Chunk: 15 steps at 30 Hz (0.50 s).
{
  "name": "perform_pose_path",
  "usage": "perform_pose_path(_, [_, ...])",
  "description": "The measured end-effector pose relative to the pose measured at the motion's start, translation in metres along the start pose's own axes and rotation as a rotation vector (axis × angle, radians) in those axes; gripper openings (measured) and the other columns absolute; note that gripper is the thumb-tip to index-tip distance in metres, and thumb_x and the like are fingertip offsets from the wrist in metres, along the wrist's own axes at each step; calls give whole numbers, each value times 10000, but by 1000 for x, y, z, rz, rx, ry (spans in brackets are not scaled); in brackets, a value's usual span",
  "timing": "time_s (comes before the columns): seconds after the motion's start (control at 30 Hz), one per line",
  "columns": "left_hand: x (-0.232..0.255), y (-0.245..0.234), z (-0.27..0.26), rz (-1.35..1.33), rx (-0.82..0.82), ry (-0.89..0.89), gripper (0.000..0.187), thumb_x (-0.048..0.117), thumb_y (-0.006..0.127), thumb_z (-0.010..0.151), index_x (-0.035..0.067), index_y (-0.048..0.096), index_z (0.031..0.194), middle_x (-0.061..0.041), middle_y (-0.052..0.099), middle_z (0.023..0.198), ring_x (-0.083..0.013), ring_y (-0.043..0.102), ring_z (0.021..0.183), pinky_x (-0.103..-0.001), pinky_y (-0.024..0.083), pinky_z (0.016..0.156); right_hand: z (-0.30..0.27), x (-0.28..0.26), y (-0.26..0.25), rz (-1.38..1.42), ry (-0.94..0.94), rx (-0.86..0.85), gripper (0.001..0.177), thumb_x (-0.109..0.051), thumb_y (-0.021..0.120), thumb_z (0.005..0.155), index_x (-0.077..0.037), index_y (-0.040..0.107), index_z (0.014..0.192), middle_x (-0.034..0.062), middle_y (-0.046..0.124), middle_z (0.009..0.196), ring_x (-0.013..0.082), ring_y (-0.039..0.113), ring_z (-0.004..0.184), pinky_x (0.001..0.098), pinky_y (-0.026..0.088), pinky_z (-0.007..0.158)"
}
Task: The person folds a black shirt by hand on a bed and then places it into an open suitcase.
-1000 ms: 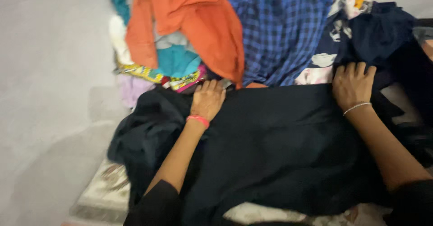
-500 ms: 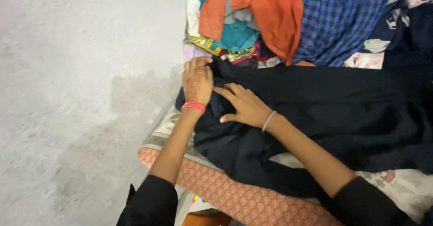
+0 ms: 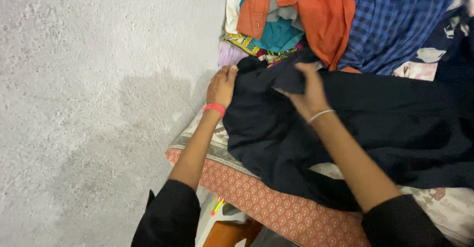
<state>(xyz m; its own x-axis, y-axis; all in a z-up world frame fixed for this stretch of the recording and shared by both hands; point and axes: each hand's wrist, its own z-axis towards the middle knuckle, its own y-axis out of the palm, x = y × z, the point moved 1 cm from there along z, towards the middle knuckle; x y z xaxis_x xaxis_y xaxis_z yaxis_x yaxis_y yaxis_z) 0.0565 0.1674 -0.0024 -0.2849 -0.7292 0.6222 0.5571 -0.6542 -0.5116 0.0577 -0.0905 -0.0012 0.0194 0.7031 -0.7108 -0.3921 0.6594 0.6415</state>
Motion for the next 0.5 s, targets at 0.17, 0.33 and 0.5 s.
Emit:
perform_pose_path(0.17, [11, 8, -3, -50, -12, 28, 579, 513, 391, 1054, 74, 766, 1004, -168, 760, 961, -341, 703, 893, -439, 533, 860, -35, -54, -8, 382, 239, -62, 456, -445, 601, 1096, -61, 633, 1340, 129, 696, 1339, 296, 663, 1244, 469, 487, 1110])
perform_pose_path(0.33, [-3, 27, 2, -183, -326, -471, 872, 734, 392, 946, -41, 793, 939, -174, 784, 785, -229, 754, 646, -330, 602, 677, -47, -79, -10, -195, 550, -517, 1026, -849, 321, 805, 28, 696, 1182, 217, 763, 1117, 320, 744, 1049, 442, 560, 911])
perform_pose_path(0.5, [-53, 85, 30, -608, -411, -727, 1109, 875, 473, 768, -138, 670, 1171, -263, 767, 970, -332, 795, 811, -402, 659, 708, -11, -33, -40, -887, 146, -8, 652, -541, 511, 966, 3, 710, 1265, 160, 753, 1220, 280, 711, 1077, 425, 526, 914])
